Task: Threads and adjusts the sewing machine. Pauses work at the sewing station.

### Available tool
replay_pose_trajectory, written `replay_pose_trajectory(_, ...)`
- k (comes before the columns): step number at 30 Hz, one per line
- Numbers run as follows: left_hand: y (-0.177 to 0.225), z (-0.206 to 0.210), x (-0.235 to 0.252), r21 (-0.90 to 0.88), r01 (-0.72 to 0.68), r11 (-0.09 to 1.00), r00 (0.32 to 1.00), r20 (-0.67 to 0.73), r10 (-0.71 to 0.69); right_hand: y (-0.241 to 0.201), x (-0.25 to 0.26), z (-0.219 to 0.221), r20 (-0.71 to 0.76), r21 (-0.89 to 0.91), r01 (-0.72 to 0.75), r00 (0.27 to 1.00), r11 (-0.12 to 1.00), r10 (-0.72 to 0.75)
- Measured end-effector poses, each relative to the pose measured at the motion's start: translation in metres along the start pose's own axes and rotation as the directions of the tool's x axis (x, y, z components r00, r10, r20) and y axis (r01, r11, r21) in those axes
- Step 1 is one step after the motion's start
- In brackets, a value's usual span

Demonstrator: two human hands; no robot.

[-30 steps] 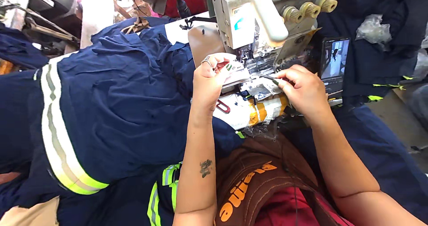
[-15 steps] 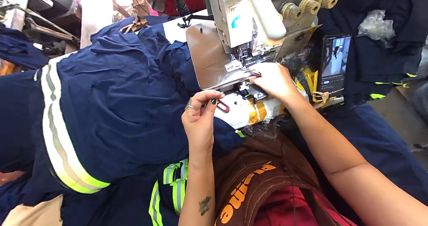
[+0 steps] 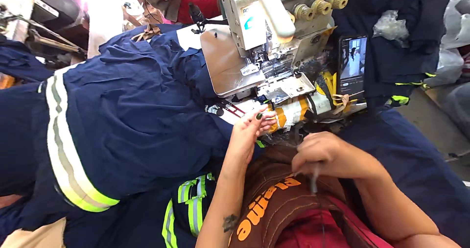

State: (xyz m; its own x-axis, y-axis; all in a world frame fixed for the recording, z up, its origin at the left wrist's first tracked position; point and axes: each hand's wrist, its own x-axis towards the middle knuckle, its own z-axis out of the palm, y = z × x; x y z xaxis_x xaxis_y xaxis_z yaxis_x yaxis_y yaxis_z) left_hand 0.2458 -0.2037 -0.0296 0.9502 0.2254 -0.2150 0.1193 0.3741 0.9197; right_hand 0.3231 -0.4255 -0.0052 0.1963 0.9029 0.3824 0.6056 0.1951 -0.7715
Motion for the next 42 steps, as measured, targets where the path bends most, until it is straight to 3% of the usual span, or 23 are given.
replay_pose_trajectory(2, 0.009, 0.013, 0.002, -0.182, 0.036, 0.983, 0.998, 0.057, -0.026, 0.003, 0.000, 0.012, 0.009, -0.080, -0.046, 0.999, 0.996, 0.046)
replay_pose_trajectory(4, 0.017, 0.022, 0.002, -0.226, -0.005, 0.974, 1.000, 0.003, 0.006, 0.007, -0.001, 0.017, 0.006, -0.151, -0.092, 0.996, 0.984, 0.094)
replay_pose_trajectory(6, 0.022, 0.030, 0.003, -0.117, -0.080, 0.990, 0.993, -0.095, 0.069, 0.010, -0.003, 0.016, 0.010, -0.180, -0.121, 0.992, 0.976, 0.125)
replay_pose_trajectory(8, 0.025, 0.036, 0.009, 0.175, -0.155, 0.972, 0.977, -0.118, 0.177, 0.011, -0.006, 0.012, -0.001, -0.205, -0.166, 0.986, 0.965, 0.169)
replay_pose_trajectory(10, 0.023, 0.041, 0.020, 0.568, -0.217, 0.794, 0.946, -0.077, 0.314, 0.010, -0.010, 0.004, -0.073, -0.221, -0.255, 0.967, 0.941, 0.245)
replay_pose_trajectory(12, 0.021, 0.049, 0.031, 0.844, -0.236, 0.481, 0.919, 0.034, 0.392, 0.008, -0.014, -0.008, -0.240, -0.206, -0.359, 0.920, 0.910, 0.309)
replay_pose_trajectory(14, 0.012, 0.060, 0.041, 0.926, -0.275, 0.260, 0.894, 0.147, 0.424, 0.007, -0.016, -0.023, -0.460, -0.159, -0.394, 0.841, 0.905, 0.285)
replay_pose_trajectory(16, 0.007, 0.071, 0.039, 0.942, -0.285, 0.175, 0.908, 0.207, 0.365, 0.009, -0.014, -0.036, -0.606, -0.110, -0.356, 0.764, 0.928, 0.222)
replay_pose_trajectory(17, 0.009, 0.076, 0.034, 0.941, -0.290, 0.173, 0.928, 0.232, 0.292, 0.010, -0.011, -0.041, -0.621, -0.108, -0.320, 0.761, 0.941, 0.188)
replay_pose_trajectory(19, 0.015, 0.082, 0.018, 0.917, -0.332, 0.222, 0.941, 0.307, 0.141, 0.016, -0.006, -0.046, -0.545, -0.145, -0.224, 0.831, 0.964, 0.111)
replay_pose_trajectory(21, 0.020, 0.072, -0.002, 0.830, -0.454, 0.323, 0.890, 0.437, 0.129, 0.028, -0.002, -0.046, -0.375, -0.147, -0.124, 0.925, 0.981, 0.060)
replay_pose_trajectory(23, 0.028, 0.049, -0.022, 0.659, -0.578, 0.481, 0.811, 0.526, 0.255, 0.038, -0.001, -0.040, -0.189, -0.094, -0.085, 0.980, 0.992, 0.067)
replay_pose_trajectory(25, 0.041, 0.023, -0.036, 0.466, -0.649, 0.601, 0.751, 0.519, 0.409, 0.044, 0.000, -0.034, -0.081, -0.057, -0.102, 0.992, 0.993, 0.097)
replay_pose_trajectory(27, 0.053, 0.002, -0.048, 0.362, -0.675, 0.643, 0.733, 0.424, 0.532, 0.048, 0.001, -0.029, -0.077, -0.022, -0.111, 0.991, 0.994, 0.109)
replay_pose_trajectory(29, 0.058, -0.008, -0.053, 0.156, -0.702, 0.695, 0.705, 0.290, 0.647, 0.049, 0.004, -0.025, -0.157, 0.203, -0.022, 0.986, 0.979, 0.055)
replay_pose_trajectory(31, 0.056, -0.004, -0.053, -0.247, -0.656, 0.713, 0.707, 0.127, 0.695, 0.042, 0.012, -0.015, -0.310, 0.583, 0.144, 0.949, 0.799, 0.055)
replay_pose_trajectory(33, 0.047, 0.007, -0.051, -0.557, -0.512, 0.654, 0.751, 0.079, 0.655, 0.024, 0.023, -0.005, -0.415, 0.840, 0.300, 0.892, 0.452, 0.180)
replay_pose_trajectory(35, 0.032, 0.017, -0.046, -0.677, -0.346, 0.650, 0.806, 0.139, 0.575, 0.008, 0.030, 0.001, -0.403, 0.915, 0.366, 0.859, 0.170, 0.317)
replay_pose_trajectory(36, 0.023, 0.021, -0.043, -0.683, -0.276, 0.677, 0.832, 0.182, 0.523, 0.003, 0.030, 0.002, -0.362, 0.932, 0.346, 0.864, 0.110, 0.350)
replay_pose_trajectory(38, 0.006, 0.025, -0.040, -0.613, -0.174, 0.771, 0.862, 0.284, 0.420, -0.001, 0.025, 0.002, -0.253, 0.966, 0.217, 0.908, 0.140, 0.334)
replay_pose_trajectory(40, -0.003, 0.025, -0.043, -0.462, -0.075, 0.884, 0.888, 0.372, 0.270, -0.003, 0.015, 0.005, -0.112, 0.952, 0.013, 0.944, 0.305, 0.310)
replay_pose_trajectory(42, -0.009, 0.024, -0.048, -0.257, -0.008, 0.966, 0.910, 0.399, 0.114, -0.005, 0.007, 0.007, 0.023, 0.845, -0.213, 0.931, 0.491, 0.364)
